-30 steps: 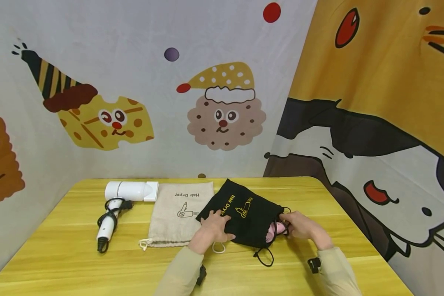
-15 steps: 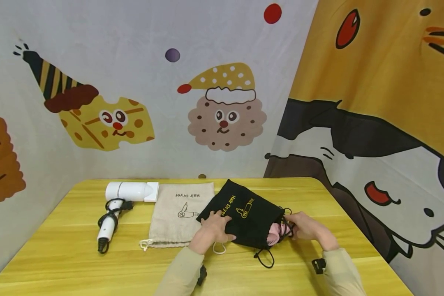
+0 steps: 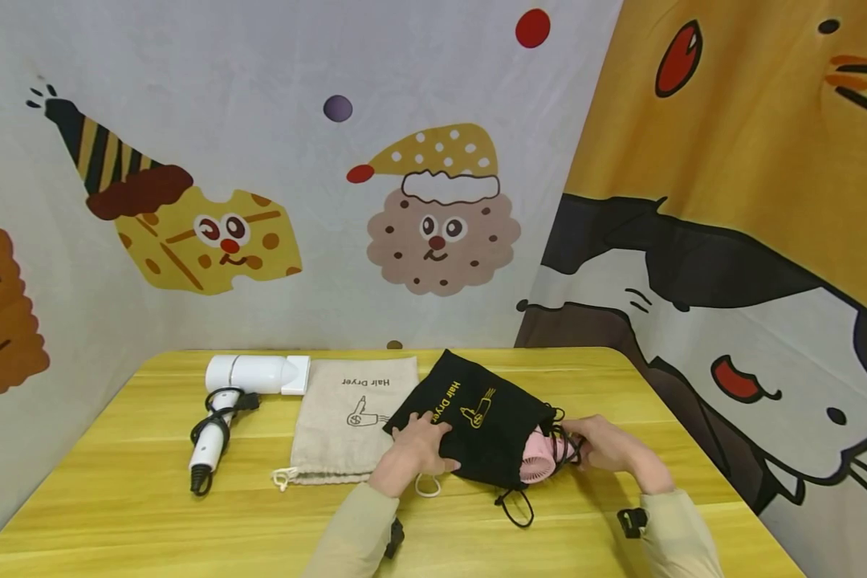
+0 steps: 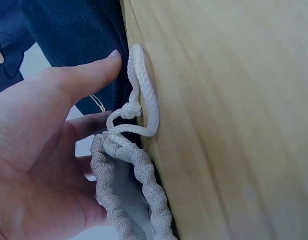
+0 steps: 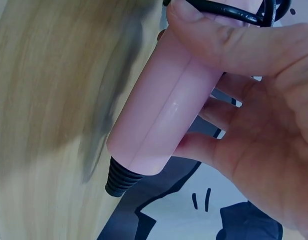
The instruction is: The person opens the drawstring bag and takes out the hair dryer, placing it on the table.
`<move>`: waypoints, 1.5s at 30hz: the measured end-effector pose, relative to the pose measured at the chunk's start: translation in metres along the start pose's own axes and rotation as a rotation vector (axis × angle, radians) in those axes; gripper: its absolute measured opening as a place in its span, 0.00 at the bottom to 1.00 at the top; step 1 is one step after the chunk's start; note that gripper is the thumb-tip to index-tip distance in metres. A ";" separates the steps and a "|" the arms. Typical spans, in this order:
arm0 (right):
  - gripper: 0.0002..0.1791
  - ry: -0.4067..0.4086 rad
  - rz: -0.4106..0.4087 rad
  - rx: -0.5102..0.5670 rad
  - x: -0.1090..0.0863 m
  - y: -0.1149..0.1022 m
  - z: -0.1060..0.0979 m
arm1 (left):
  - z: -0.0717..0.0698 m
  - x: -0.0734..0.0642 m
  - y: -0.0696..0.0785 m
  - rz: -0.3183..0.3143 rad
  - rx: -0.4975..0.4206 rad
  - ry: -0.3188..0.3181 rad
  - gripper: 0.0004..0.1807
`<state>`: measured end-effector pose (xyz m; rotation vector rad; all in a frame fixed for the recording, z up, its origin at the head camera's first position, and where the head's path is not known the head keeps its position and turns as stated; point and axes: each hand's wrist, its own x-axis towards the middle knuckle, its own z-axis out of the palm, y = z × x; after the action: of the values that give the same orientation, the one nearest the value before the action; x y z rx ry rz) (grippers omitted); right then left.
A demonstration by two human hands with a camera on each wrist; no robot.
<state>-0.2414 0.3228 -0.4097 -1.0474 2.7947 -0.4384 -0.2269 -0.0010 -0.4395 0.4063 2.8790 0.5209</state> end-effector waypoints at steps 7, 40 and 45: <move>0.21 0.016 -0.029 -0.012 -0.005 0.002 -0.003 | 0.001 0.000 0.000 0.000 0.004 -0.002 0.33; 0.22 0.012 -0.012 0.093 -0.036 0.013 -0.014 | 0.011 -0.013 0.050 0.217 0.356 0.055 0.17; 0.21 0.001 0.027 0.102 -0.040 0.013 -0.015 | 0.012 -0.008 0.050 0.227 0.368 0.075 0.13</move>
<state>-0.2224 0.3622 -0.3989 -0.9873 2.7517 -0.5717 -0.2048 0.0450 -0.4312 0.7906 3.0182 0.0309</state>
